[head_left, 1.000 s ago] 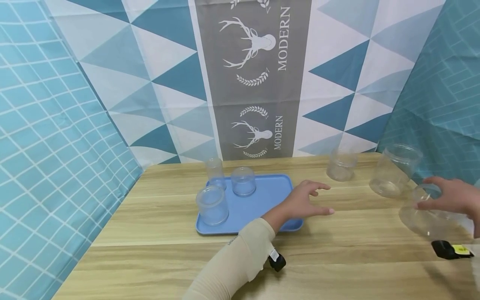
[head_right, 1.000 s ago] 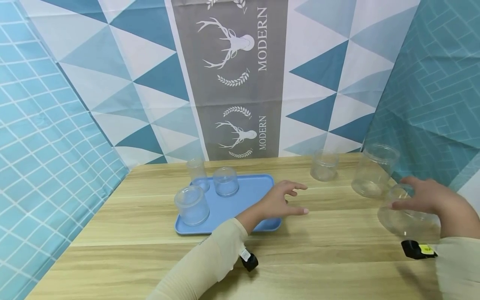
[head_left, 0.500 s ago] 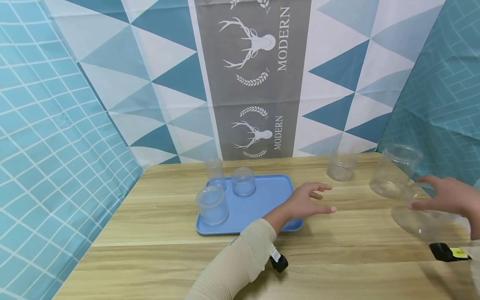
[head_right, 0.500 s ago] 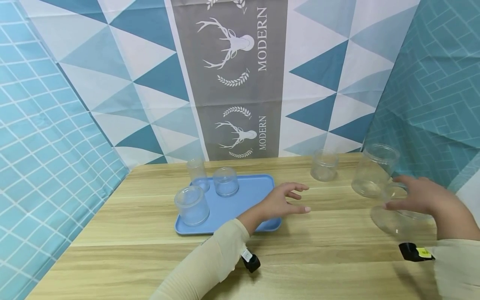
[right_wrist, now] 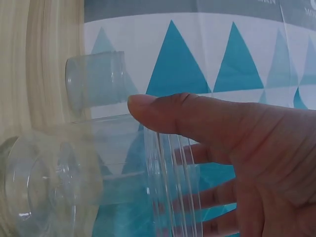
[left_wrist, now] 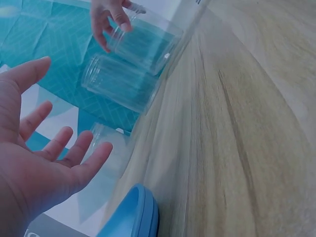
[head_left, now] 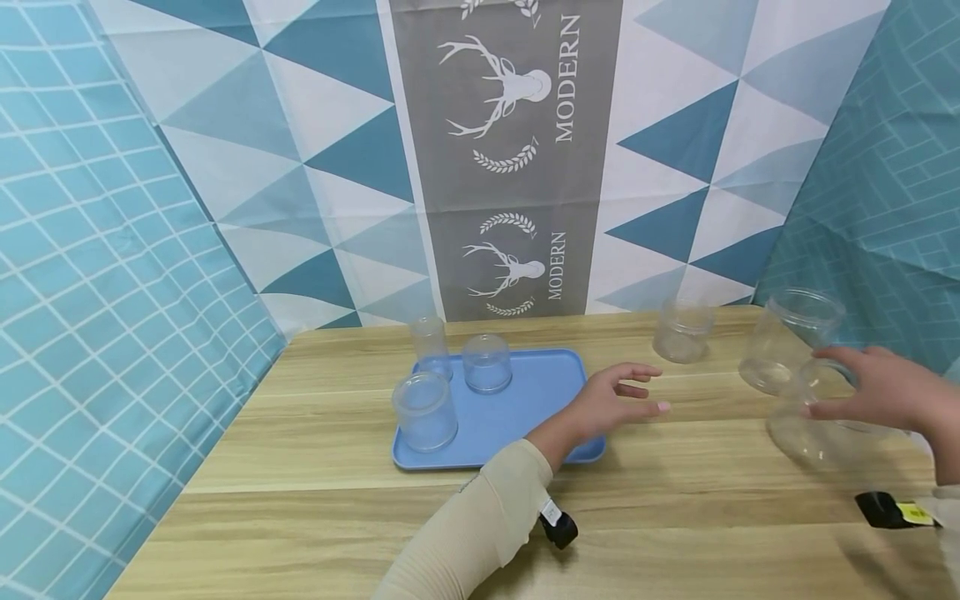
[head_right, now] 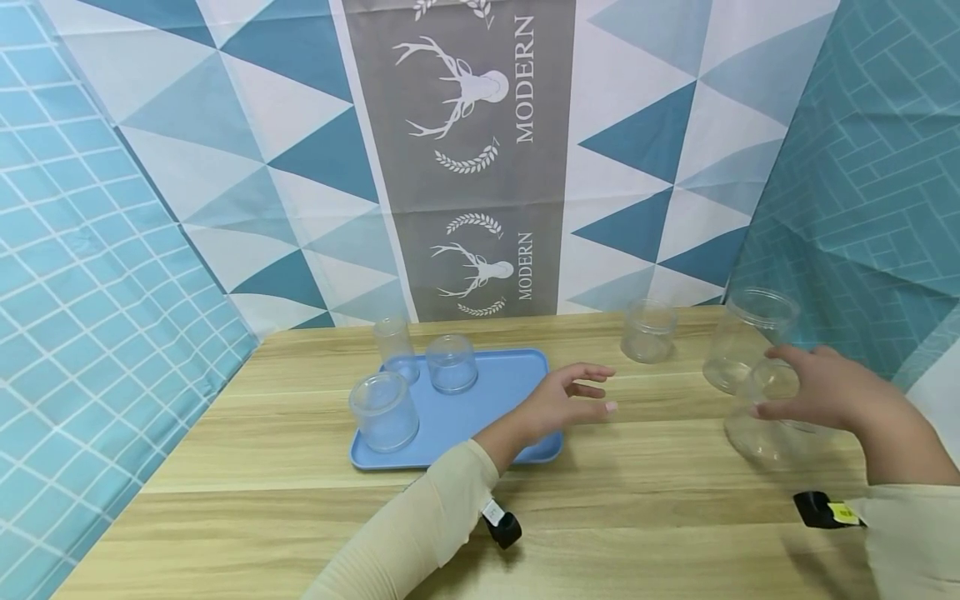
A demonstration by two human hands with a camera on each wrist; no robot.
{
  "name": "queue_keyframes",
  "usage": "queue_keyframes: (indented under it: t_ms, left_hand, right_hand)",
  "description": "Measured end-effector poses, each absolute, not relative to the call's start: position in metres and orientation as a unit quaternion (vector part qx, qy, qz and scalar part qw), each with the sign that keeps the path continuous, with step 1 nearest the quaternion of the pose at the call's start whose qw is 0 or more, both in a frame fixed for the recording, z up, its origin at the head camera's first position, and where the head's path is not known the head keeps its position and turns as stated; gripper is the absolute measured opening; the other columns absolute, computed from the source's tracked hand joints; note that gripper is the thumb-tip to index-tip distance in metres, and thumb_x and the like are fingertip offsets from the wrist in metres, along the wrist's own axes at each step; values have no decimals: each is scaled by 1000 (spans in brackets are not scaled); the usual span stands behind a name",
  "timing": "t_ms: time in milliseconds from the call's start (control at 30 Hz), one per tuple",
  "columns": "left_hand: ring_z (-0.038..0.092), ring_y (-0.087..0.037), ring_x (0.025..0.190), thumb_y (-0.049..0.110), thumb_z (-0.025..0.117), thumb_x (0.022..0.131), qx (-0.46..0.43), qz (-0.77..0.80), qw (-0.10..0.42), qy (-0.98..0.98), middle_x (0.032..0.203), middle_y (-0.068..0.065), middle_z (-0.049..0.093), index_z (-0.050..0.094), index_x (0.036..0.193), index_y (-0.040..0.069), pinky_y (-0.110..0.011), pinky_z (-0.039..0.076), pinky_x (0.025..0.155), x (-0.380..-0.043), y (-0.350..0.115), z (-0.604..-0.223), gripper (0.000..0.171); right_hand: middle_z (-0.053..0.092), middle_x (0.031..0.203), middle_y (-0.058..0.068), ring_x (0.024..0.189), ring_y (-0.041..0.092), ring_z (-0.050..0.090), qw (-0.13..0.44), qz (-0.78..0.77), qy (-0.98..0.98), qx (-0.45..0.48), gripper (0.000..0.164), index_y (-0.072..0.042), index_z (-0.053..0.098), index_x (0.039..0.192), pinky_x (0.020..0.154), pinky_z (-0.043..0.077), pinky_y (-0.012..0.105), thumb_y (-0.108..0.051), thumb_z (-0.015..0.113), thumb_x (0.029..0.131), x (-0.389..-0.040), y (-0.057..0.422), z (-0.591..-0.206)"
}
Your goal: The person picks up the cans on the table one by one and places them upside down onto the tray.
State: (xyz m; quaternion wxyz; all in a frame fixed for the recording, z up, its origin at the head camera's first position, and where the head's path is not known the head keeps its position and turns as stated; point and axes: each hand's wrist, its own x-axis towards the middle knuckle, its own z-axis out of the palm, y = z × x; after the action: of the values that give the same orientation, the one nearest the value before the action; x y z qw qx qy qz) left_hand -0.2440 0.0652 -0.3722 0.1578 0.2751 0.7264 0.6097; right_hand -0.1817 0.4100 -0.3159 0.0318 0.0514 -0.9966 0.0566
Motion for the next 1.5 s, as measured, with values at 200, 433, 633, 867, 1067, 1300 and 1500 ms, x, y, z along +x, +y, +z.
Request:
queue_keyframes:
  t_ms: [200,433,633,867,1067,1300,1500]
  left_hand:
    - [60,-2,100,17,77,85,249,661,176,685,112,19,60,68,119,24,-28,56,80,-244,65,-373,36]
    - [63,-4,95,8,74,86,237,705,167,647,107,12,62,68,120,14,-45,54,88,-244,64,-374,35]
    - [64,-7,95,7,73,86,239,712,158,641,107,8,63,67,120,11,-50,53,89,-244,59,-376,35]
    - [63,-8,97,11,75,86,231,708,158,649,110,8,62,68,120,15,-47,53,90,-244,51,-378,35]
    - [63,-11,99,13,76,86,215,712,175,646,114,6,60,66,121,21,-50,52,90,-244,44,-377,38]
    - [63,-17,99,9,72,87,196,738,191,617,119,0,58,64,125,18,-53,54,85,-243,39,-376,40]
    - [60,-30,111,7,67,90,186,765,209,580,123,-5,54,62,128,16,-52,56,80,-241,38,-376,40]
  right_hand:
    - [42,116,49,102,64,42,38,54,-996,53,96,14,43,128,72,45,69,-53,81,71,-179,398,-310]
    - [41,120,47,103,62,44,40,60,-996,61,99,11,41,133,71,46,69,-57,79,72,-176,386,-305]
    - [39,124,45,105,62,45,52,72,-993,75,100,6,42,136,72,45,70,-60,78,71,-175,380,-307]
    - [39,129,41,111,59,41,87,92,-987,103,97,3,41,140,77,42,72,-53,81,72,-173,369,-308]
    - [39,130,38,111,56,43,118,111,-980,115,96,1,41,142,76,42,72,-49,83,72,-170,361,-306]
    - [43,134,33,114,54,43,158,152,-962,163,88,-5,47,138,75,41,71,-40,88,69,-169,348,-304]
    - [47,132,26,109,48,49,177,168,-949,202,88,-5,48,138,72,48,65,-37,89,68,-171,336,-302]
